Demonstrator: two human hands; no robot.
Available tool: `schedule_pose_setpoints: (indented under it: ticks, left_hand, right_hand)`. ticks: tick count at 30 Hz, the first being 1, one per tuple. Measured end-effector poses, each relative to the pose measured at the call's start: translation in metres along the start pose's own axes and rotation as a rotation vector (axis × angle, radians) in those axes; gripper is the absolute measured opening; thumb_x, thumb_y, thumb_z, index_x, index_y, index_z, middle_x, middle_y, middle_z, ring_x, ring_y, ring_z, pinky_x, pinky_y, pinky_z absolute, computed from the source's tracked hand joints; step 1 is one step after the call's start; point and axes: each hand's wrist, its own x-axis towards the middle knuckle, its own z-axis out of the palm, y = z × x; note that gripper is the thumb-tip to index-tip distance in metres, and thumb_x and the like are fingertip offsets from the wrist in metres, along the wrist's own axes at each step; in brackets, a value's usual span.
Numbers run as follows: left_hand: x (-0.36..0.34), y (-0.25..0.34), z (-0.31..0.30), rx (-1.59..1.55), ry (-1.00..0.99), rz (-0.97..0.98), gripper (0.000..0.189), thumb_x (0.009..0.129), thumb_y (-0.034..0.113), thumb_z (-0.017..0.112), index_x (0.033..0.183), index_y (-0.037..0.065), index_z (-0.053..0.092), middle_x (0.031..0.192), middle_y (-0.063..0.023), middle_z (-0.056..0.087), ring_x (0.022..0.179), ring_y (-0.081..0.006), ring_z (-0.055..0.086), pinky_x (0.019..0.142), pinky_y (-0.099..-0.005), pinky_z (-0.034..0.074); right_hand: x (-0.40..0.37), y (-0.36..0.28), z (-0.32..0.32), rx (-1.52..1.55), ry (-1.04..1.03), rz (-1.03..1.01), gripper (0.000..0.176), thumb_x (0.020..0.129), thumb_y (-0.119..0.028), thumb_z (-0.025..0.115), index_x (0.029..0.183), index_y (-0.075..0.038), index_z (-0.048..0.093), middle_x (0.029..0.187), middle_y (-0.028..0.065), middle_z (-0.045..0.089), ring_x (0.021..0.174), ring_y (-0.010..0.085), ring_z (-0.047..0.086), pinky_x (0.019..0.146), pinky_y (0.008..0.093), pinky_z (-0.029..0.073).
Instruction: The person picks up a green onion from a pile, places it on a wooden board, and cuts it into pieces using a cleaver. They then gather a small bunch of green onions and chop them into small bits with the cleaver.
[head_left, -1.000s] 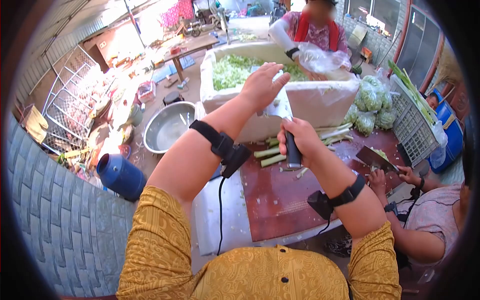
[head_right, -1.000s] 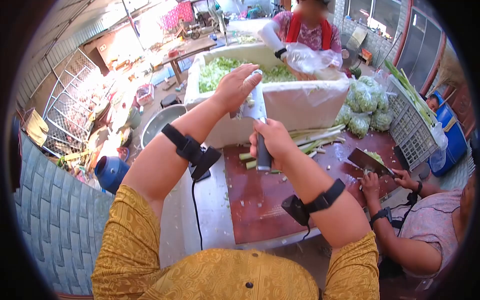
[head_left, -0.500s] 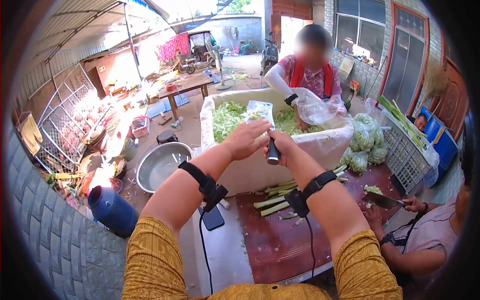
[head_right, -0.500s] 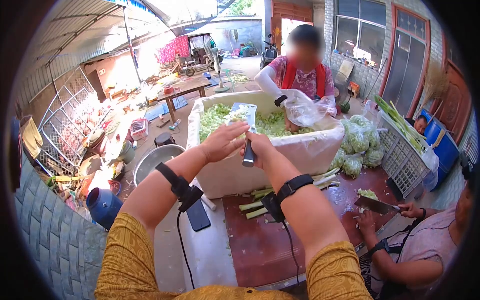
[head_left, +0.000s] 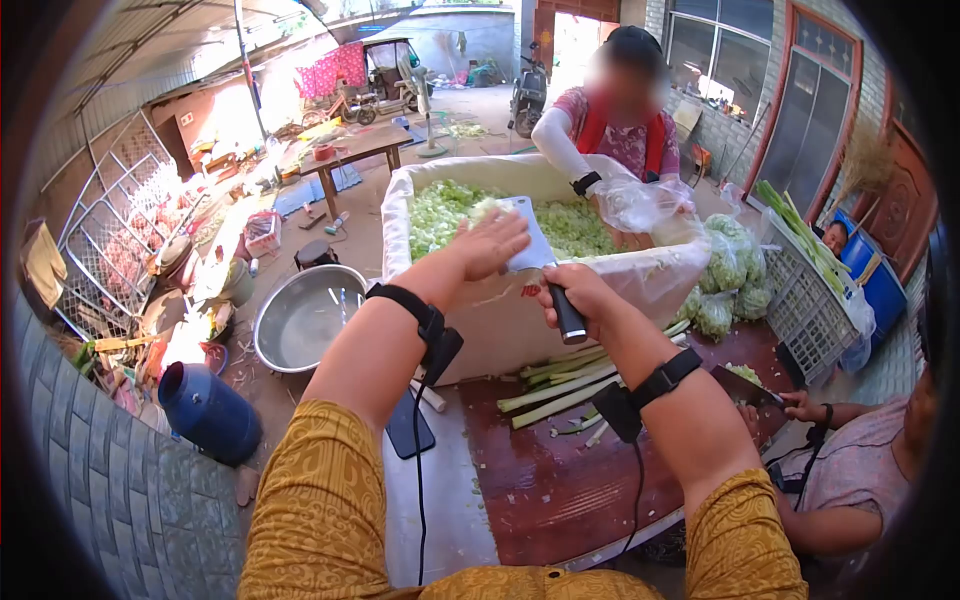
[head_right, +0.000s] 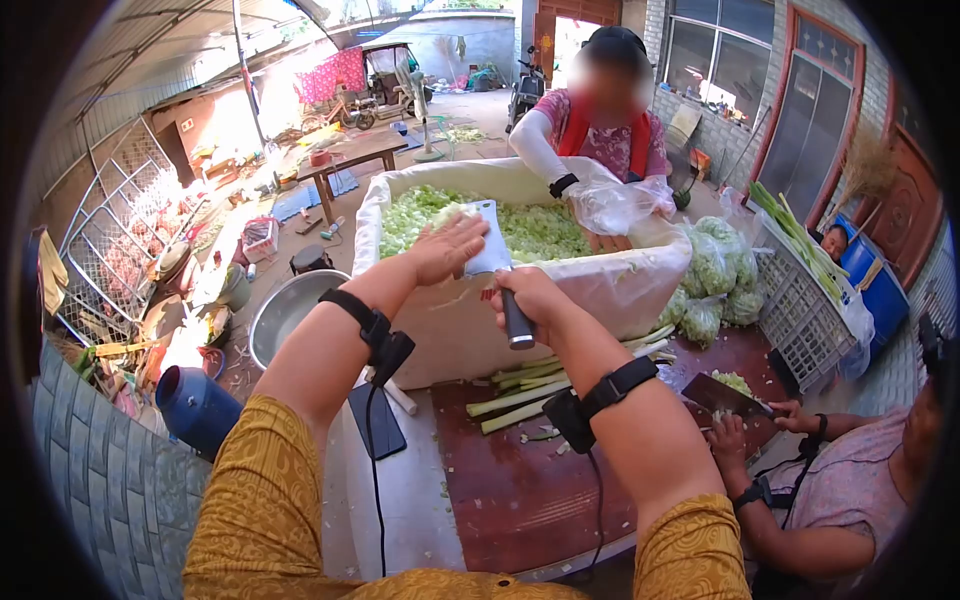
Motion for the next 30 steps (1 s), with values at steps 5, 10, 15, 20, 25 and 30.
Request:
schedule_pose_setpoints:
  ticks: [5,10,15,20,25,30]
  left_hand:
    - [0.009,-0.025,-0.008,-0.058,0.037,-0.539,0.066,0.095,0.062,0.020,0.146,0.022,0.033,0.157,-0.0031,0.017,0.145,-0.0258,0.011,0.110,-0.0627,0.008]
    - [0.010,-0.045,-0.006,-0.036,0.144,-0.483,0.058,0.094,0.055,0.035,0.132,0.015,0.053,0.150,-0.0102,0.031,0.137,-0.0293,0.031,0.107,-0.0591,0.025]
    - [0.012,0.001,-0.015,0.091,0.352,-0.303,0.064,0.085,0.058,0.055,0.136,0.021,0.048,0.151,-0.0073,0.031,0.140,-0.0276,0.025,0.109,-0.0577,0.024]
    - [0.009,0.012,-0.029,0.393,0.433,-0.616,0.069,0.082,0.055,0.063,0.141,0.028,0.040,0.148,-0.0054,0.034,0.140,-0.0246,0.025,0.111,-0.0556,0.022]
    - [-0.001,-0.019,-0.043,0.450,0.386,-0.718,0.030,0.090,0.024,0.056,0.119,0.020,0.062,0.133,-0.0054,0.053,0.127,-0.0234,0.046,0.104,-0.0545,0.031]
    - [-0.007,0.009,-0.049,0.590,0.238,-0.408,0.021,0.085,0.011,0.054,0.096,0.013,0.072,0.104,-0.0082,0.069,0.102,-0.0264,0.064,0.091,-0.0474,0.044]
  right_hand:
    - [-0.009,0.004,-0.019,-0.091,-0.038,0.065,0.016,0.096,-0.020,0.047,0.092,-0.004,0.047,0.065,0.0062,0.054,0.045,0.0163,0.054,0.041,0.0287,0.047]
    - [-0.020,0.003,-0.029,-0.114,-0.029,0.071,0.018,0.097,-0.022,0.047,0.094,-0.005,0.047,0.065,0.0060,0.054,0.044,0.0155,0.054,0.040,0.0277,0.046]
    - [-0.033,0.002,-0.027,-0.179,-0.073,0.048,0.017,0.097,-0.022,0.047,0.092,-0.006,0.047,0.065,0.0057,0.054,0.044,0.0151,0.053,0.040,0.0273,0.045]
    - [-0.055,0.009,-0.026,-0.170,-0.137,0.052,0.019,0.095,-0.023,0.050,0.090,-0.006,0.048,0.065,0.0054,0.053,0.045,0.0142,0.051,0.041,0.0276,0.045]
    - [-0.084,0.021,-0.034,-0.091,-0.108,0.024,0.018,0.096,-0.023,0.049,0.090,-0.005,0.047,0.064,0.0053,0.053,0.045,0.0147,0.052,0.041,0.0279,0.045]
    - [-0.134,0.040,-0.041,0.045,-0.056,0.011,0.016,0.096,-0.021,0.049,0.092,-0.005,0.047,0.063,0.0054,0.053,0.045,0.0154,0.053,0.041,0.0272,0.044]
